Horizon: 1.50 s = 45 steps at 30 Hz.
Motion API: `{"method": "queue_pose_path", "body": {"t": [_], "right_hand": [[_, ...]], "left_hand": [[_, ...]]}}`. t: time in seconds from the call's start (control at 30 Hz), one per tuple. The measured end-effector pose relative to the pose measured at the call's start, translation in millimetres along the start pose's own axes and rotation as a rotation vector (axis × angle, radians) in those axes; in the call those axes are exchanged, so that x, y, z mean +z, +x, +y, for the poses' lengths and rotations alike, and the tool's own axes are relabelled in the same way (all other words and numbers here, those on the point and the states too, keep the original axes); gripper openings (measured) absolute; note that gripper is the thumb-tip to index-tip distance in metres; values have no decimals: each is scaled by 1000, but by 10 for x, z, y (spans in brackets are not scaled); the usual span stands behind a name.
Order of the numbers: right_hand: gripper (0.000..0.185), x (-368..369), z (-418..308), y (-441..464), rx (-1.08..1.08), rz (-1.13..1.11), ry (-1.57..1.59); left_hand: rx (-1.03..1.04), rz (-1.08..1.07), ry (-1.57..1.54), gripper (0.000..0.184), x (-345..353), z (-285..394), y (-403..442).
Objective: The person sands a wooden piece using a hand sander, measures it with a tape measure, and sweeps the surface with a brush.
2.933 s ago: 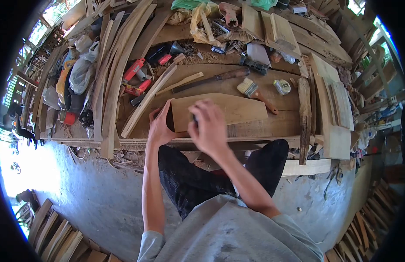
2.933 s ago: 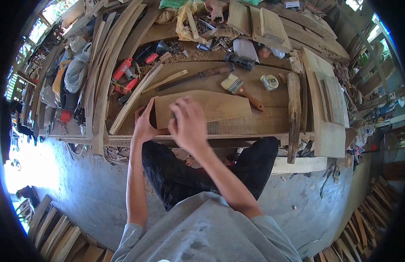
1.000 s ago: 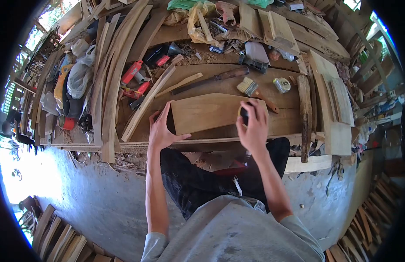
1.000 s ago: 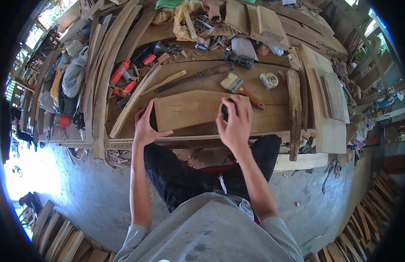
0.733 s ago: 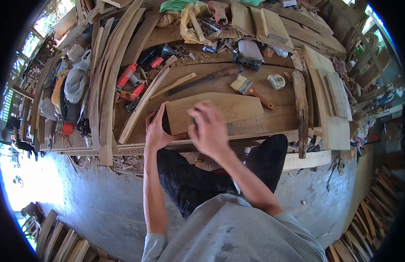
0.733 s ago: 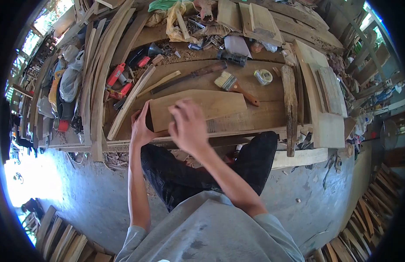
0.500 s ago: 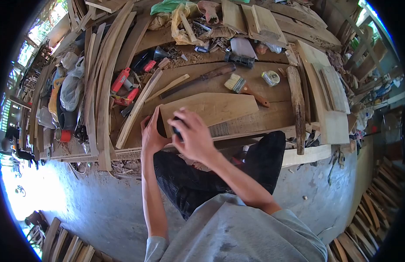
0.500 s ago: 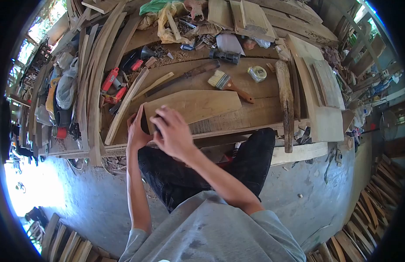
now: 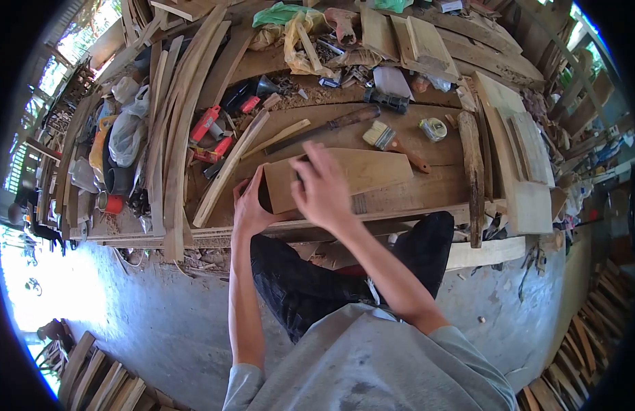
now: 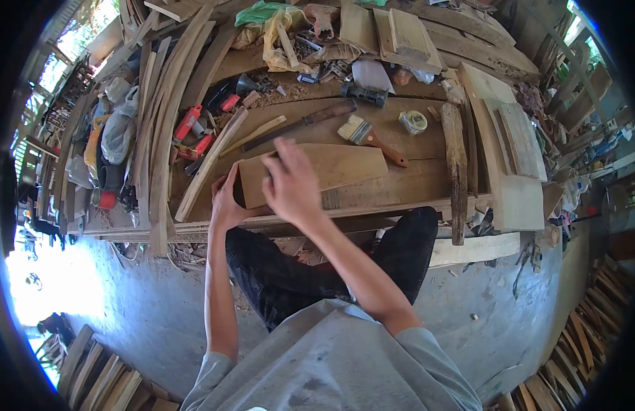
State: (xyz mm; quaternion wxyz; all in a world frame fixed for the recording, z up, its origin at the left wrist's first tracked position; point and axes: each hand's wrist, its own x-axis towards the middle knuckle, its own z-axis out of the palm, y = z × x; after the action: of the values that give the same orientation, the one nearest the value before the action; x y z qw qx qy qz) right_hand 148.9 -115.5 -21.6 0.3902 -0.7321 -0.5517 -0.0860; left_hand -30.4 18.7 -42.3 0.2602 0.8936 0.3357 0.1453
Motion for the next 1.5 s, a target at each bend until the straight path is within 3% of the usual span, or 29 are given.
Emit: {"method": "queue_pose_path", "body": {"t": [0.07, 0.13, 0.17, 0.2, 0.27, 0.33, 0.4, 0.5, 0.53, 0.57, 0.7, 0.77, 0.9, 1.0, 1.07, 1.17, 1.23, 1.37, 1.5], "right_hand": [[47, 283, -267, 28, -41, -43, 77], [62, 417, -418, 69, -128, -178, 104], [78, 406, -430, 70, -150, -174, 102], [78, 287, -414, 84, -158, -171, 107], [86, -150, -224, 119, -205, -160, 120], [94, -543, 189, 65, -121, -175, 35], [103, -961, 681, -27, -17, -143, -28], [109, -1204, 1296, -239, -28, -126, -59], [109, -1249, 1389, -301, -3, -194, -42], [108, -1256, 1471, -360, 24, -260, -28], [108, -1201, 1503, -372, 121, -288, 24], [106, -1207, 1511, -390, 137, -317, 38], [104, -1146, 1633, -442, 167, -279, 35], [102, -1040, 1872, -538, 131, -194, 73], [102, -1098, 1757, -466, 271, -237, 214], [98, -1212, 1576, -358, 197, -228, 153], [96, -1210, 1585, -376, 186, -230, 130], [97, -1093, 1762, -436, 126, -201, 184], [99, -1098, 1698, -434, 128, -172, 154]], "left_hand": [[-12, -8, -29, 139, 122, -158, 23], [204, 92, 216, 137, 238, -347, 86], [183, 28, 235, 134, 207, -378, 64], [180, 35, 242, 134, 95, -303, 41], [32, -108, -144, 135, -140, -147, 5], [60, -82, -109, 146, -263, -144, -37], [127, 122, -147, 158, -439, -120, -148], [184, 146, -78, 135, -617, 203, -245], [251, 138, 20, 124, -574, 272, -242], [250, 138, 18, 124, -479, 311, -214], [189, 222, 37, 56, 10, 590, -13], [306, 133, 43, 46, 210, 1022, 86], [505, 62, -244, 39, 925, 1858, 358], [462, 42, -275, 37, 1159, 2105, 548], [459, 54, -298, 33, 1068, 2039, 562], [401, 115, -250, 29, 852, 1744, 502], [228, 317, -225, 25, 760, 1580, 494], [450, 255, -183, 24, 1009, 1987, 305], [411, 255, -242, 25, 1033, 1960, 468]]}}
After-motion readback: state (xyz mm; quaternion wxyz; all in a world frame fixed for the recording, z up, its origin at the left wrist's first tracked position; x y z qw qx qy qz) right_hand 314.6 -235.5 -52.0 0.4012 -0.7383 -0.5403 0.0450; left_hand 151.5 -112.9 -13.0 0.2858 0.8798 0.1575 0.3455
